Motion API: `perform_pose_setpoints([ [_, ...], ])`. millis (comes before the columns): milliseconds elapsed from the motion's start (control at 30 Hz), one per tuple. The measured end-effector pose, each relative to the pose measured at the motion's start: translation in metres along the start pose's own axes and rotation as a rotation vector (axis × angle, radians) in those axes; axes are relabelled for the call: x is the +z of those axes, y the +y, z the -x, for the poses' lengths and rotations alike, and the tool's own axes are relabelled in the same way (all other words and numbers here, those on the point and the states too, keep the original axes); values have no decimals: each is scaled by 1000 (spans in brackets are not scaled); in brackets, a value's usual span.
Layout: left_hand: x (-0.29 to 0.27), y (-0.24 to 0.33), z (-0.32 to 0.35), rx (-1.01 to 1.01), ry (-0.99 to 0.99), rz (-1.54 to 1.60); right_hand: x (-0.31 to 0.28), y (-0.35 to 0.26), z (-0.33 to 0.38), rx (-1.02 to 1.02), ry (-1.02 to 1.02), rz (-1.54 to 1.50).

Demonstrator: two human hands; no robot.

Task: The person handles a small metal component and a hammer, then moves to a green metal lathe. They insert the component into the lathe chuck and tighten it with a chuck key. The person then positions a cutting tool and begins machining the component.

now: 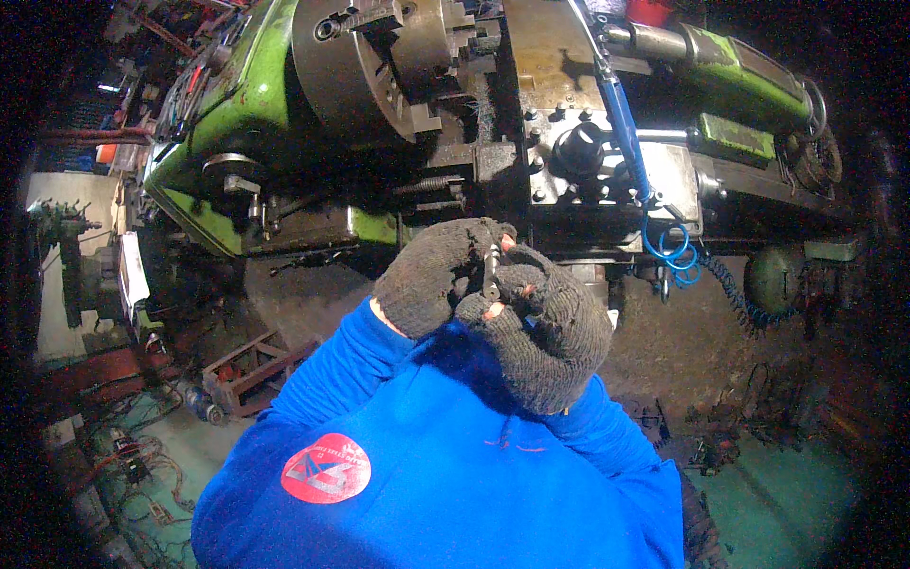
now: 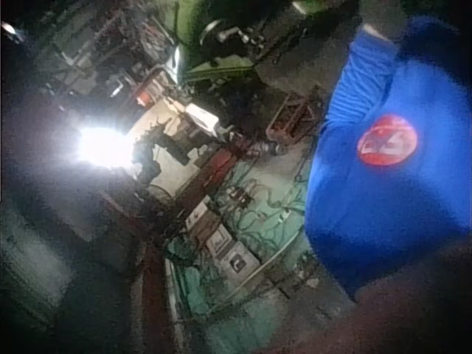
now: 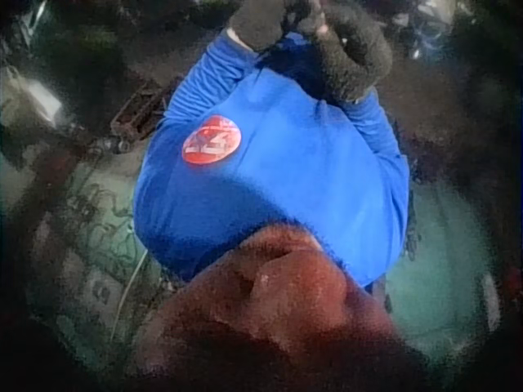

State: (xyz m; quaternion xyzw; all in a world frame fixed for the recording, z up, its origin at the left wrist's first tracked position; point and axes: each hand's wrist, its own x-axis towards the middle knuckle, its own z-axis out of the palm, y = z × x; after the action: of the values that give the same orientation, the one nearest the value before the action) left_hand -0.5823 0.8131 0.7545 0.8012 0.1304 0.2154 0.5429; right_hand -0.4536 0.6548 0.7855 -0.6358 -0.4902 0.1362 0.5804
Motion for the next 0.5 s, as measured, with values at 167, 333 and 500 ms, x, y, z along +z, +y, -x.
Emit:
perform_pose_setpoints([
  [167, 1, 5, -3, -8, -56, 0, -2, 2, 5, 12, -39, 75],
  [333, 3, 2, -6, 98, -69, -106, -1, 3, 9, 12, 5, 71],
  [500, 4, 2, -3, 90, -80, -125, -6, 2, 10, 12, -10, 54],
])
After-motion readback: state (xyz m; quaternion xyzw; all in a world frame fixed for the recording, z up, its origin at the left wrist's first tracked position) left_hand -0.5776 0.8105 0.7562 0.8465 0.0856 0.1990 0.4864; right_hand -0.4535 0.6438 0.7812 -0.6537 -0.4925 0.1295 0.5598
